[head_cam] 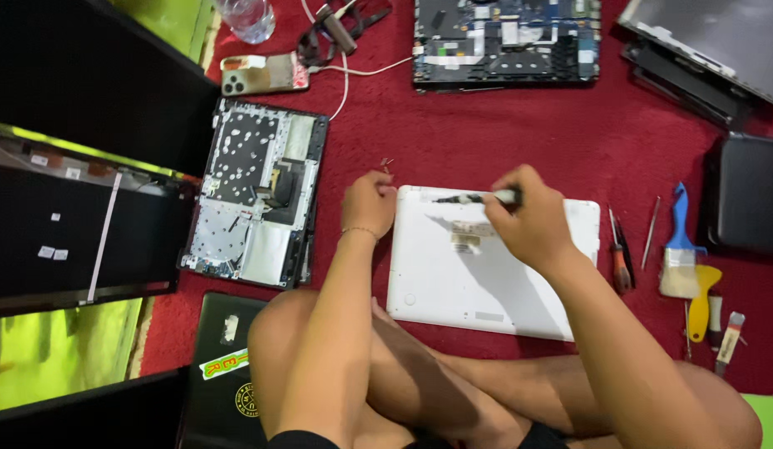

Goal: The person sits on the floor and uses a screwdriver to remove screws from the bottom of a white laptop. They then open the laptop, use a yellow plastic pry tool to separate the keyboard area, and flip the laptop over to continue unscrewing the back panel.

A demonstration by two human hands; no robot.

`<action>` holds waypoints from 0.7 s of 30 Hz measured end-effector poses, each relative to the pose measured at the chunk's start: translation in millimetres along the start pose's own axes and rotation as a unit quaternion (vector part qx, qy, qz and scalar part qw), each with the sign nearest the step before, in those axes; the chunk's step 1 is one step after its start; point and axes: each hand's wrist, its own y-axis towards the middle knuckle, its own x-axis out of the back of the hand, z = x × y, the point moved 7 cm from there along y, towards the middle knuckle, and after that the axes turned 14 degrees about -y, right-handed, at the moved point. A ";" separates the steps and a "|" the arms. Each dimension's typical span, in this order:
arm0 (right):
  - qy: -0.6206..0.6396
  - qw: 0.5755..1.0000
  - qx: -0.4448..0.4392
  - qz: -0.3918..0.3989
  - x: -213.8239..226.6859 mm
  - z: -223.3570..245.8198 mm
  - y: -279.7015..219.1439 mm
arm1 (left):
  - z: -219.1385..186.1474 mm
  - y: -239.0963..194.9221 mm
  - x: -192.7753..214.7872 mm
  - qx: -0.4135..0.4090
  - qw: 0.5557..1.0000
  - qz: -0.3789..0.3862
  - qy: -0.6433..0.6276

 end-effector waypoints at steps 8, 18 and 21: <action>-0.114 0.982 0.067 0.136 -62.2 56.9 42.0 | 45.3 15.1 -35.3 0.134 0.985 0.084 0.074; -0.134 0.973 0.089 0.167 -71.3 62.9 47.7 | 3.5 -7.0 -17.4 0.156 0.980 0.109 0.055; -0.145 0.971 0.101 0.160 -71.4 63.2 47.3 | -2.6 -9.2 -13.9 0.157 0.980 0.101 0.071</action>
